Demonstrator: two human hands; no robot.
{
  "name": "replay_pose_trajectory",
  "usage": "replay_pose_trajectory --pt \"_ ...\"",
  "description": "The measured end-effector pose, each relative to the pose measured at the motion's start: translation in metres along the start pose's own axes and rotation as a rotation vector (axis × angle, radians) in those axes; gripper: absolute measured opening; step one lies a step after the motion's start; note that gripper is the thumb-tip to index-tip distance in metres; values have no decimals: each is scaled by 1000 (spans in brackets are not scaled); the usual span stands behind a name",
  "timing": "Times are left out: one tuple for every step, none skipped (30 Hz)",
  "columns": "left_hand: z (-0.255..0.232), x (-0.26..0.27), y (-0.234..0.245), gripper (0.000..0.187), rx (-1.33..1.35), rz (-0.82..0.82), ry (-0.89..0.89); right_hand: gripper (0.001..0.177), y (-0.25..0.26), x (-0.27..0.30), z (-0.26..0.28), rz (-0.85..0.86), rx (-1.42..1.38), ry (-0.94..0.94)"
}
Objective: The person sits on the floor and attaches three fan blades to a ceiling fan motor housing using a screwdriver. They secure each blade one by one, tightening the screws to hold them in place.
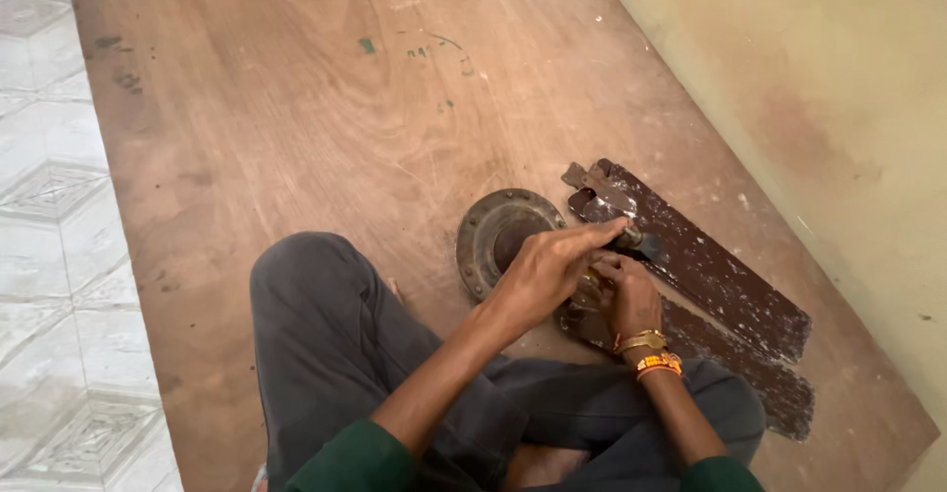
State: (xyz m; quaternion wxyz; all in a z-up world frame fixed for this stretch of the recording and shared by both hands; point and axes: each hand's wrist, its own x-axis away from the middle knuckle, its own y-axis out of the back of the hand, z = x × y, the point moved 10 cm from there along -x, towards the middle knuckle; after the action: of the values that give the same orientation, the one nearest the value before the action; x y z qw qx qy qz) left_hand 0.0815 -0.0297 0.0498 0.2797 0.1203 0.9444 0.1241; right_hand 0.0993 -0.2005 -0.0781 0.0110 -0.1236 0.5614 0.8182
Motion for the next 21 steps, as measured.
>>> replay_pose_trajectory --pt "-1 0 0 52 -8 -2 -10 26 3 2 4 -26 18 40" --pt "-2 0 0 53 -17 -4 -21 25 6 3 8 -53 36 81" --pt "-3 -1 1 55 -27 -4 -33 24 8 3 13 -82 52 120" --pt "-4 -2 2 55 -27 -8 -52 22 3 1 15 -39 78 153" --pt "-5 -2 3 56 -26 -15 -64 19 -2 1 16 12 104 188" --pt "-6 0 3 56 -24 -22 -75 16 -8 3 16 64 130 223" --pt "-5 -1 2 55 -8 -16 -63 17 -16 0 17 99 173 256" --pt "-3 -2 1 54 8 -9 -51 18 -25 -6 17 135 215 290" --pt "-2 -1 -1 52 25 -3 -35 20 -33 -7 17 174 256 323" --pt "-1 -1 -1 53 14 3 -18 22 -37 -6 17 193 318 377" --pt "1 -2 -2 54 6 10 -3 24 -41 -6 16 210 382 428" --pt "2 -2 -3 54 -2 17 12 27 -44 -4 15 229 445 479" --pt "-1 -2 -3 55 7 8 0 22 -41 -6 14 209 377 468" --pt "-4 0 -3 56 16 0 -13 18 -37 -7 13 190 309 457" --pt "-6 0 0 57 19 -10 -27 14 -35 -11 16 167 237 450" --pt "-6 -1 4 55 15 -17 -37 14 -38 -20 8 146 240 318" --pt "-8 -1 4 53 20 -24 -46 15 -40 -25 -3 128 249 182" --pt "-8 -1 3 51 26 -31 -55 16 -41 -29 -18 109 258 45" --pt "-7 -2 3 52 19 -29 -59 16 -50 -32 -27 164 268 -8" --pt "-5 -4 3 53 12 -27 -64 17 -63 -36 -36 218 277 -61" --pt "-4 -1 1 54 7 -26 -57 18 -79 -34 -45 284 285 -114"
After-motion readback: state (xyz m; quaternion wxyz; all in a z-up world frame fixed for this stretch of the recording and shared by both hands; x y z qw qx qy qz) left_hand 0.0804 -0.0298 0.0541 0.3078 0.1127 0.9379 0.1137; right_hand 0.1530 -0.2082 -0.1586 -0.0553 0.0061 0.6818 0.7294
